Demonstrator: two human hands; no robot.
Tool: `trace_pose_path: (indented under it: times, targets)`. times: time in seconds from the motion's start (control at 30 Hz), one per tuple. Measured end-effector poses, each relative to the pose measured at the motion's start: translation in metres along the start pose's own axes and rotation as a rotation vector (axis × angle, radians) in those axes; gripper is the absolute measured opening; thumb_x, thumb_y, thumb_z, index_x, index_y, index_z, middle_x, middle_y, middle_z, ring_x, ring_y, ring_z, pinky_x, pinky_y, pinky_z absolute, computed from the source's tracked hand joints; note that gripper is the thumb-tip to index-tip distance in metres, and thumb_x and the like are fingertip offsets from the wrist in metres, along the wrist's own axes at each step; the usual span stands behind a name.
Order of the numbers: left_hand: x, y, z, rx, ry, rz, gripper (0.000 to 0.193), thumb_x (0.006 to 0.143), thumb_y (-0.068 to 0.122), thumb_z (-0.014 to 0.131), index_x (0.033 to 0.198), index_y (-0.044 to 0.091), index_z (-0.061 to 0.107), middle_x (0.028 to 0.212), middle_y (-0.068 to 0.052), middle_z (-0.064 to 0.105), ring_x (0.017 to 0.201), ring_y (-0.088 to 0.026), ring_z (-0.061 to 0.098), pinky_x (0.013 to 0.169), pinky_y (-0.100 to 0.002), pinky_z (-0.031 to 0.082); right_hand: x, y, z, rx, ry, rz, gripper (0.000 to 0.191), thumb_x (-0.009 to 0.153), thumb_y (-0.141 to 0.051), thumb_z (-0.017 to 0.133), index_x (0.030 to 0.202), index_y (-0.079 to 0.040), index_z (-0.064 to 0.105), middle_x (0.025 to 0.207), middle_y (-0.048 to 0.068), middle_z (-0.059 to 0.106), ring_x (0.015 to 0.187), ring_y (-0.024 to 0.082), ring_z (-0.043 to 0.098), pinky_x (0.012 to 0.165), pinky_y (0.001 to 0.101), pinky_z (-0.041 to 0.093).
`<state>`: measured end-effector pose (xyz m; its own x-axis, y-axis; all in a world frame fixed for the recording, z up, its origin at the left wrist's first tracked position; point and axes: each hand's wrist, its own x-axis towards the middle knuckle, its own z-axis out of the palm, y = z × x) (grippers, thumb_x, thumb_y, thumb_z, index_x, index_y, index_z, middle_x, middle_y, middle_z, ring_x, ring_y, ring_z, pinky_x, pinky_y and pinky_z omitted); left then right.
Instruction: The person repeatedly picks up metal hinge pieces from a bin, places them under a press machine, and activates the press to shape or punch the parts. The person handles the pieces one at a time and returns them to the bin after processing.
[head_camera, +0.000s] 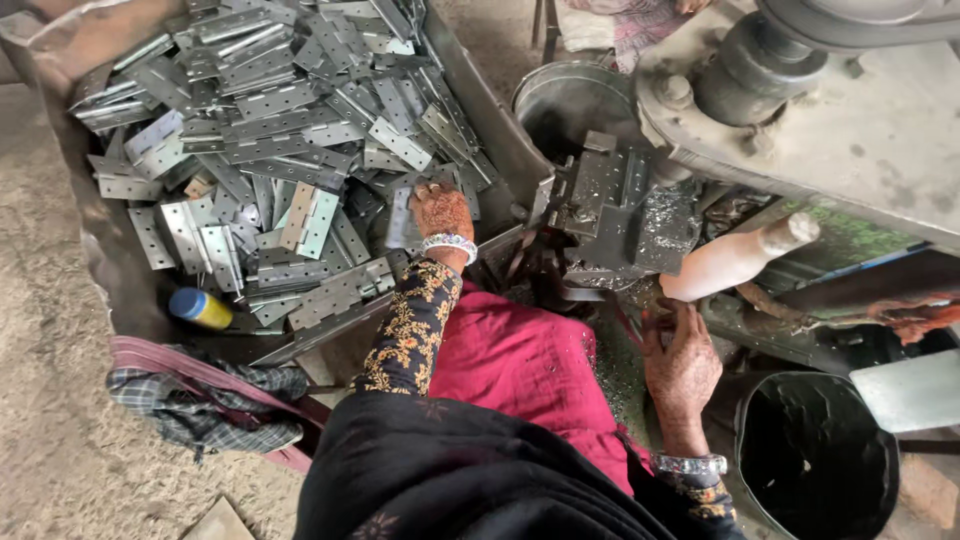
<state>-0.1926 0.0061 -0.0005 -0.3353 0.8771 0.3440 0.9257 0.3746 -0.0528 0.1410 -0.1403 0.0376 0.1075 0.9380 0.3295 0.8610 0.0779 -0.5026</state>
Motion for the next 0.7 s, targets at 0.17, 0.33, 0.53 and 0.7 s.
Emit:
trace_pose_path:
  times: [0.17,0.33,0.53,0.7]
  targets:
    - [-0.022,-0.017,0.004,0.016,-0.047,0.141,0.022,0.104,0.013,0.058,0.117,0.002,0.072,0.117,-0.015,0.071,0.114,-0.029,0.063,0.093,-0.044,0.052,-0.009,0.005,0.003,-0.032,-0.072,0.067,0.027,0.096,-0.032,0.069,0.118,-0.015,0.068,0.103,0.007,0.075,0.092,0.031,0.072,0.076,0.0470,0.054]
    - [-0.015,-0.049,-0.014,0.137,0.550,0.138,0.031,0.069,0.023,0.061,0.092,0.011,0.078,0.099,-0.007,0.075,0.098,-0.025,0.068,0.086,-0.053,0.053,-0.014,0.011,0.007,-0.014,-0.092,0.012,0.028,0.095,-0.033,0.069,0.115,-0.014,0.067,0.102,0.008,0.073,0.091,0.032,0.071,0.076,0.0470,0.055]
    - [-0.008,-0.047,-0.008,0.032,0.125,0.186,0.014,0.091,0.017,0.063,0.088,0.014,0.077,0.091,-0.010,0.076,0.095,-0.028,0.071,0.086,-0.046,0.054,-0.014,0.010,0.010,-0.068,-0.071,0.017,0.030,0.093,-0.031,0.071,0.117,-0.013,0.066,0.104,0.009,0.071,0.093,0.034,0.070,0.076,0.0482,0.054]
    - [-0.031,-0.047,-0.002,-0.062,0.035,0.197,0.013,0.090,0.017,0.065,0.083,0.015,0.077,0.085,-0.011,0.075,0.084,-0.030,0.072,0.076,-0.045,0.054,-0.017,0.008,0.009,-0.042,-0.036,-0.032,0.037,0.093,-0.029,0.072,0.126,-0.012,0.066,0.108,0.011,0.071,0.093,0.035,0.070,0.075,0.0492,0.054]
